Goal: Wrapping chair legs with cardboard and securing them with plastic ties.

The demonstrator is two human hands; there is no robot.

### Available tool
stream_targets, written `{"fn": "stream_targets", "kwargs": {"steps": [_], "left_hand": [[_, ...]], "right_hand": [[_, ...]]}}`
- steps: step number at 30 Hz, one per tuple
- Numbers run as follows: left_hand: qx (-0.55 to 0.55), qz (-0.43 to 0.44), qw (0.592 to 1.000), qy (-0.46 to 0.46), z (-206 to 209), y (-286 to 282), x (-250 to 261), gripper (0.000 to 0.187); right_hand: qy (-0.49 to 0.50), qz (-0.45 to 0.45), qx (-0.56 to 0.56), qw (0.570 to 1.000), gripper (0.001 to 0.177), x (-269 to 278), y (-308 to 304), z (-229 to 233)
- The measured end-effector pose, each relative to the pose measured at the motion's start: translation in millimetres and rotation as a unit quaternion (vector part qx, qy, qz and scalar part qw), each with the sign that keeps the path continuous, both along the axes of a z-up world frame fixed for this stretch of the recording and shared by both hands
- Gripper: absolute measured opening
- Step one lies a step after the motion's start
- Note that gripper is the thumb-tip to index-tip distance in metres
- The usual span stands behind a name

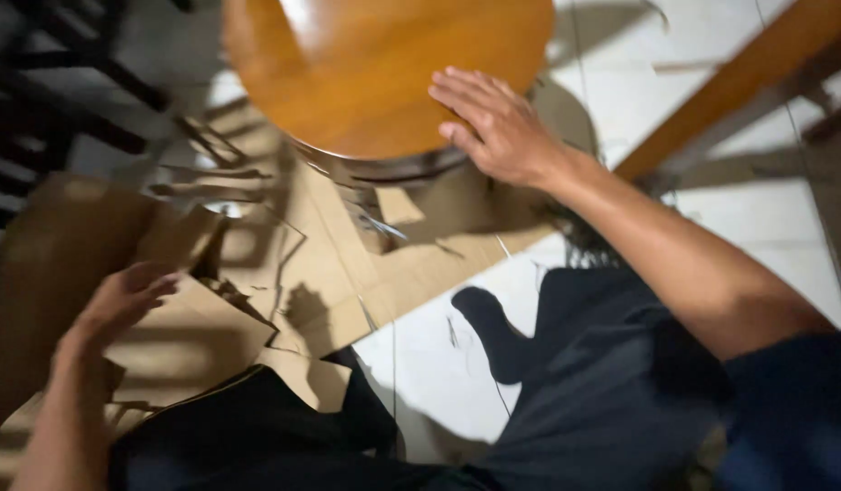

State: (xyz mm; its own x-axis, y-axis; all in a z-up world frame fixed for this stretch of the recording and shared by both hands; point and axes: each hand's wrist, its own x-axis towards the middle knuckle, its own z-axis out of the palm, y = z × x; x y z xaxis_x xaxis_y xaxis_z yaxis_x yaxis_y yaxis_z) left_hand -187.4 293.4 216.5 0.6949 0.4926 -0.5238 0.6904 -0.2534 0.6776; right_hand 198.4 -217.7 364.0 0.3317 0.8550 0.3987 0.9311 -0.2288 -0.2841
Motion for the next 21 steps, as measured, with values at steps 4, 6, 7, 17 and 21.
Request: {"fn": "stream_targets", "kwargs": {"steps": [4,6,7,17,21], "left_hand": [[0.034,-0.012,0.998,0.043,36.3,-38.4,0.0,0.043],[0.020,0.015,0.999,0.048,14.6,-19.5,-5.5,0.043],[0.021,0.004,0.998,0.050,-3.2,-4.5,-13.6,0.043],[0.038,0.028,0.995,0.084,15.0,-28.2,8.8,0.038],[0.103,-0.064,0.992,-0.040,156.5,-201.4,45.9,0.057]], "right_hand": [[-0.036,-0.034,-0.014,0.999,0.047,10.1,-62.9,-18.2],[-0.073,-0.073,0.015,0.995,0.060,16.8,-96.1,-28.4],[-0.071,-0.083,0.015,0.994,0.060,25.9,-116.2,-53.4],[0.257,-0.267,-0.569,0.734,0.039,59.9,-300.4,-222.0],[0.221,-0.290,-0.486,0.794,0.039,64.8,-271.7,-212.1]]}}
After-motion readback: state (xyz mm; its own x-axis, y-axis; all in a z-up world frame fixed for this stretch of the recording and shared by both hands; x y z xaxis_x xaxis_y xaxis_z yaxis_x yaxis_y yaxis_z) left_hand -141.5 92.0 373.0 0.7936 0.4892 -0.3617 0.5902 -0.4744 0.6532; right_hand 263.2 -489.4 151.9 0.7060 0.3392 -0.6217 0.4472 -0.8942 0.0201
